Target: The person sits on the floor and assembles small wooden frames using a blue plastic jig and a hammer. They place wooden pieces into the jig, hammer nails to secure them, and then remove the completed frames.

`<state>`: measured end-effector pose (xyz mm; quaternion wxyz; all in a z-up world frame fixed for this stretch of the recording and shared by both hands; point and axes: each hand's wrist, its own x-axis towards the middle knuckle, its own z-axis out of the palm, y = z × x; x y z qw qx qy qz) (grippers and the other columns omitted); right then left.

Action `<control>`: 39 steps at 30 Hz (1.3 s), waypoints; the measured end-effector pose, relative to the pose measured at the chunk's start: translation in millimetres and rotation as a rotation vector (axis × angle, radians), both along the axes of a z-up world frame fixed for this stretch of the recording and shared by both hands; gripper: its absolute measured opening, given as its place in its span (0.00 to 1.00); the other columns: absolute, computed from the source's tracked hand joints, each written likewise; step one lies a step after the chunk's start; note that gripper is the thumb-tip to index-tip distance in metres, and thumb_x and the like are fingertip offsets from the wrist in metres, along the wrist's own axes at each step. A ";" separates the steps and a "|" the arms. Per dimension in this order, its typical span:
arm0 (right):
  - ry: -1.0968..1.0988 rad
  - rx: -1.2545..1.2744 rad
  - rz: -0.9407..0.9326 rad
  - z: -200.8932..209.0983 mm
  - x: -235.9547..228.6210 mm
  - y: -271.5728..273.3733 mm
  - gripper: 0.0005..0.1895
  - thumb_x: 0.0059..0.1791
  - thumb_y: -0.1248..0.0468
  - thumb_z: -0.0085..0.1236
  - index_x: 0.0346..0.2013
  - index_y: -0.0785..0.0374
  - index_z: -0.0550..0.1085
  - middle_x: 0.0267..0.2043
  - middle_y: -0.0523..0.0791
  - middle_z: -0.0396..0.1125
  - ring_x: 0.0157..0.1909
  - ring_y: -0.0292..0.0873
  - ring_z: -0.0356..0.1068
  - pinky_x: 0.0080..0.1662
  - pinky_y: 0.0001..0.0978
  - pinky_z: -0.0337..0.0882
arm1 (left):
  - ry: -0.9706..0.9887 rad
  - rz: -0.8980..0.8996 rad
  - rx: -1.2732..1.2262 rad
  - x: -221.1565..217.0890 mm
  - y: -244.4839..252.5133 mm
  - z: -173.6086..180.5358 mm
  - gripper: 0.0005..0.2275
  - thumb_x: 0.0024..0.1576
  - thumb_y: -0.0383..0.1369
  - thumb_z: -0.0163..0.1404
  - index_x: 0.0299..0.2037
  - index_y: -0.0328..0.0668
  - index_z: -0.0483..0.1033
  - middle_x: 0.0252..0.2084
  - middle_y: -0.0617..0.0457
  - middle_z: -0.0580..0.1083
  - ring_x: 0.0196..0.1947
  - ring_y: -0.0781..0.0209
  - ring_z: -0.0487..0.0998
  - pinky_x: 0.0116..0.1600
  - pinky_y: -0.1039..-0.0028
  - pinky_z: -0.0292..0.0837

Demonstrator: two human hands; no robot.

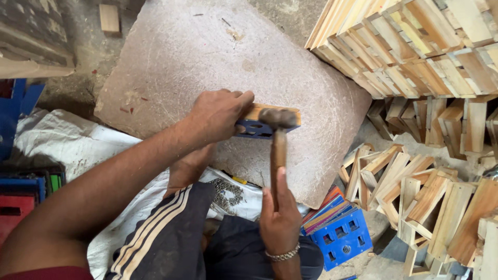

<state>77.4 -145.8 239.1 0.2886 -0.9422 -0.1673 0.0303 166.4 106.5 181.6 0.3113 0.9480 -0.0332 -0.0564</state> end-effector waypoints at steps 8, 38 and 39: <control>0.221 0.261 -0.269 -9.6 -25.8 -23.2 0.36 0.51 0.70 0.56 0.74 0.64 0.56 0.45 0.54 0.70 0.33 0.43 0.66 0.32 0.31 0.68 | 0.439 0.450 -0.442 26.6 21.6 -11.8 0.22 0.49 0.41 0.64 0.49 0.50 0.68 0.41 0.57 0.76 0.39 0.61 0.80 0.45 0.66 0.79; 0.909 0.659 -0.727 -87.4 -95.7 -87.0 0.45 0.50 0.69 0.53 0.77 0.49 0.44 0.21 0.42 0.61 0.15 0.33 0.59 0.16 0.27 0.63 | -0.037 -0.387 0.290 60.1 7.8 0.3 0.18 0.57 0.45 0.55 0.46 0.39 0.72 0.42 0.41 0.77 0.45 0.48 0.79 0.48 0.56 0.75; 0.902 0.661 -0.736 -87.7 -93.8 -83.6 0.45 0.49 0.69 0.53 0.77 0.49 0.44 0.20 0.42 0.62 0.15 0.33 0.59 0.16 0.27 0.63 | -0.129 -0.382 0.289 52.4 6.5 8.7 0.19 0.56 0.46 0.55 0.45 0.38 0.72 0.42 0.41 0.76 0.44 0.50 0.77 0.47 0.56 0.74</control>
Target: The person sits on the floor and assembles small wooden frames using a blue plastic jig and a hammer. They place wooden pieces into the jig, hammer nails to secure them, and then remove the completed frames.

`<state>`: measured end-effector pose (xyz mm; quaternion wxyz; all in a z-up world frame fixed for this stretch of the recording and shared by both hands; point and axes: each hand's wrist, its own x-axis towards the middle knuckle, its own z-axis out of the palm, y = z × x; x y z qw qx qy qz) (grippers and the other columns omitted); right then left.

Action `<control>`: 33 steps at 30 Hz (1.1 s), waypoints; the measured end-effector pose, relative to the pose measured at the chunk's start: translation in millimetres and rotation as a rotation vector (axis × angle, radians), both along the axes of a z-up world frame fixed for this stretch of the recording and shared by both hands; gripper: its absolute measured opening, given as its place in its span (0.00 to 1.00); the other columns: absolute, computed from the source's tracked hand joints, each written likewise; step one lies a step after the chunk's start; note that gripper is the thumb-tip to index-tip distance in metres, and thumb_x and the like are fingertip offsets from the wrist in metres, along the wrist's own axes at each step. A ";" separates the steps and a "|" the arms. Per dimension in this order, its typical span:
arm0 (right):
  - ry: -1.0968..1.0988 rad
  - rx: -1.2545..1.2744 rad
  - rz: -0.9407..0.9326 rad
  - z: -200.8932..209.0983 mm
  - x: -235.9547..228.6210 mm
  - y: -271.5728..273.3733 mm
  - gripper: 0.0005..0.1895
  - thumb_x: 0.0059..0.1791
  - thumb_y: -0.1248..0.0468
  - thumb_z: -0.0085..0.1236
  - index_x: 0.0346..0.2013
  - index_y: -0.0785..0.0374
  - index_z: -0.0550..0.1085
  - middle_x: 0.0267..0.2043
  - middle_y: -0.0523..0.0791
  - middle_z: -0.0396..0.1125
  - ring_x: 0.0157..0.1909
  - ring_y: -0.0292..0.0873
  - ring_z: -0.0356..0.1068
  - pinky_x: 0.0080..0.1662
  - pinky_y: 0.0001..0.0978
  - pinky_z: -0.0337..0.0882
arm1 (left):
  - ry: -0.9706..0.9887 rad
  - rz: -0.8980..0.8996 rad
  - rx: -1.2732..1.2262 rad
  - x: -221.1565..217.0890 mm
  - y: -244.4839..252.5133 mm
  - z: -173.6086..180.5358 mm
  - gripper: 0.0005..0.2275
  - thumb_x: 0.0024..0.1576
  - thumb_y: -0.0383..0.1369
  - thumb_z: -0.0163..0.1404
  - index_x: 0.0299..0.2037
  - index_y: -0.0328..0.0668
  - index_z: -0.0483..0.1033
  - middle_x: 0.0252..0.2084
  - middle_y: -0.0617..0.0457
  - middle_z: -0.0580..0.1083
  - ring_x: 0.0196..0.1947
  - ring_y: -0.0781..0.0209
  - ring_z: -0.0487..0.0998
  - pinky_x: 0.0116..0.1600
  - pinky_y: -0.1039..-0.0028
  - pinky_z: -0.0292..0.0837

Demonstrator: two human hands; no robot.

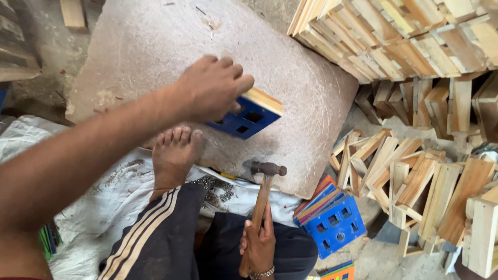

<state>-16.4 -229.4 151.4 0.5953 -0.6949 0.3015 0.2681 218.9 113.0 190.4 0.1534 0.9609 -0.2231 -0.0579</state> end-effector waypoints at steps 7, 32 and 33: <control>-0.112 -0.229 0.096 23.1 -2.9 13.7 0.41 0.48 0.70 0.56 0.75 0.53 0.54 0.22 0.42 0.64 0.16 0.32 0.58 0.17 0.25 0.60 | 0.139 0.171 0.065 -37.6 -46.2 -0.8 0.18 0.56 0.43 0.57 0.44 0.35 0.71 0.37 0.48 0.71 0.36 0.57 0.75 0.35 0.67 0.76; -0.793 -0.515 0.102 8.9 113.3 38.5 0.36 0.53 0.67 0.58 0.72 0.72 0.54 0.62 0.64 0.59 0.60 0.55 0.64 0.59 0.40 0.67 | -0.040 0.234 -0.174 -24.8 -34.6 36.5 0.18 0.49 0.43 0.58 0.43 0.43 0.71 0.37 0.46 0.77 0.38 0.47 0.80 0.40 0.57 0.75; -0.817 -0.447 0.045 0.2 146.1 38.3 0.36 0.53 0.67 0.58 0.72 0.71 0.54 0.61 0.63 0.60 0.59 0.54 0.64 0.57 0.40 0.67 | 0.191 0.274 -0.182 -2.7 -35.5 49.1 0.24 0.45 0.49 0.63 0.47 0.49 0.70 0.44 0.46 0.78 0.44 0.46 0.80 0.44 0.56 0.75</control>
